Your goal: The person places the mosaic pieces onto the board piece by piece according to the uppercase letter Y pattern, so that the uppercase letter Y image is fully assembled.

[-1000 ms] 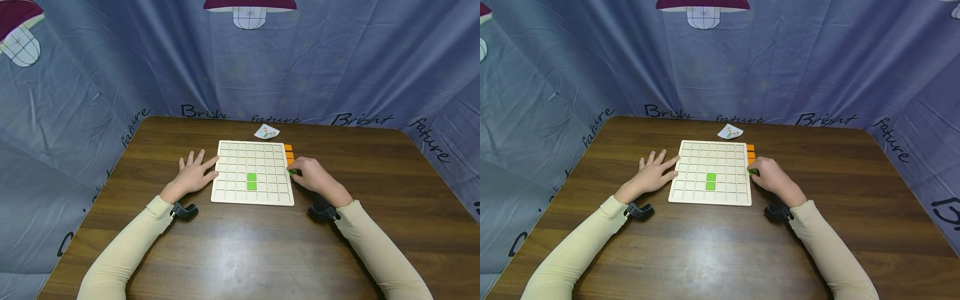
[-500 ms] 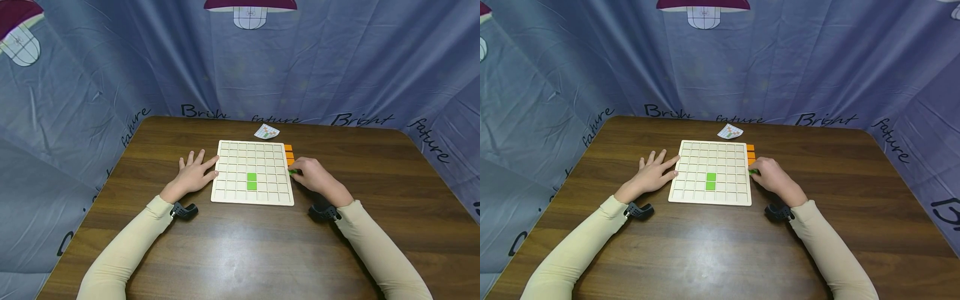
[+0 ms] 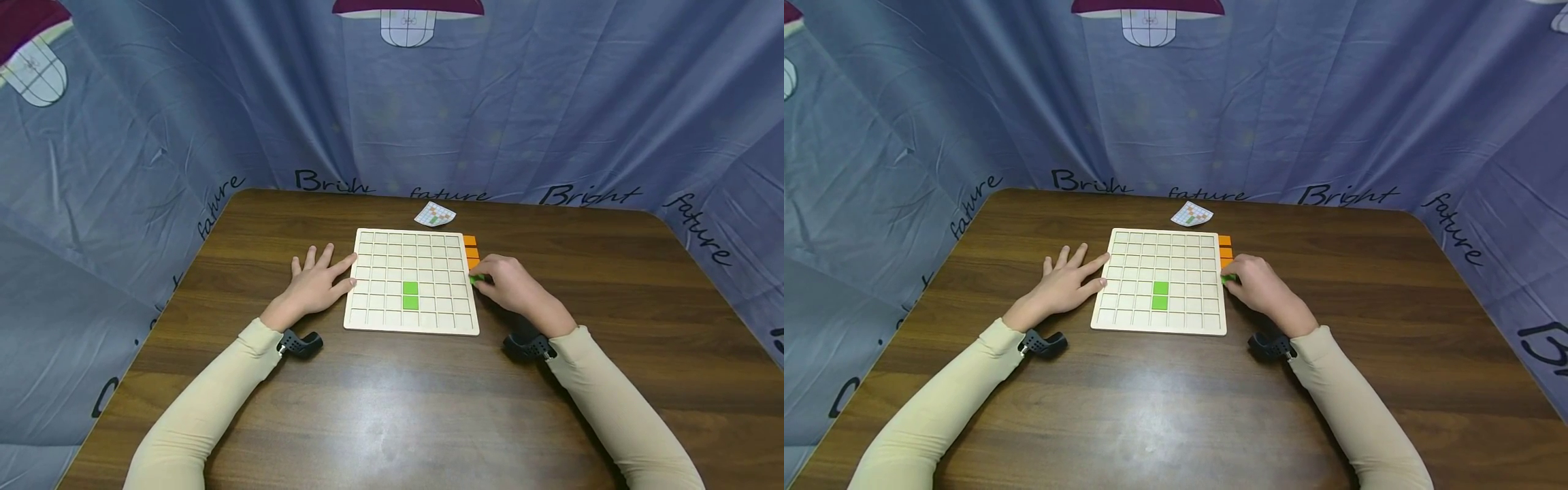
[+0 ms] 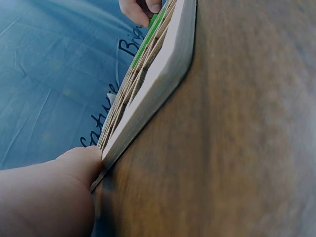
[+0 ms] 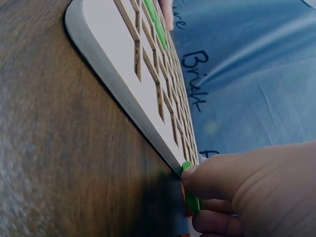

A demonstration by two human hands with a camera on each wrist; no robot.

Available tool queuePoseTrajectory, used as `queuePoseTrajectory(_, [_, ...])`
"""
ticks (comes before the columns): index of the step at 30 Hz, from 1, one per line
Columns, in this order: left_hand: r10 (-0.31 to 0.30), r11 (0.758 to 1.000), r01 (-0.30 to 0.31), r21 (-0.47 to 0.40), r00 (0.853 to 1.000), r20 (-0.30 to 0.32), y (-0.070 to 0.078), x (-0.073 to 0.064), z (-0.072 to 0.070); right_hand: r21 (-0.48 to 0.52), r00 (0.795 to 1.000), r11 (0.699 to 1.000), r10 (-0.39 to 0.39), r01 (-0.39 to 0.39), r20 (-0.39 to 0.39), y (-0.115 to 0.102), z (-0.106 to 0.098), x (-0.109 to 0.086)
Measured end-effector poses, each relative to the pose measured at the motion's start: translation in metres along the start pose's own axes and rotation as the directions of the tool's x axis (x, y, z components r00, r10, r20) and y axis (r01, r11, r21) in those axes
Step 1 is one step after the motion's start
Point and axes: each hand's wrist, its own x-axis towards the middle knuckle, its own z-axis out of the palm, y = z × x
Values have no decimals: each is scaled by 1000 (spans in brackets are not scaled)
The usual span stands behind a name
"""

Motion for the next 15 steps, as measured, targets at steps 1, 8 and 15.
queuePoseTrajectory(1, [0,1000,0,0,1000,0,0,0,0,-1,1000,1000,-2,2,-2,0,0,0])
queuePoseTrajectory(8, [6,1000,-6,9,1000,-7,0,-1,0,-2,1000,1000,-1,1,-2,-1,0,1])
queuePoseTrajectory(15, [4,1000,-4,1,1000,0,1,-1,1,-3,1000,1000,9,-8,14,0,0,1])
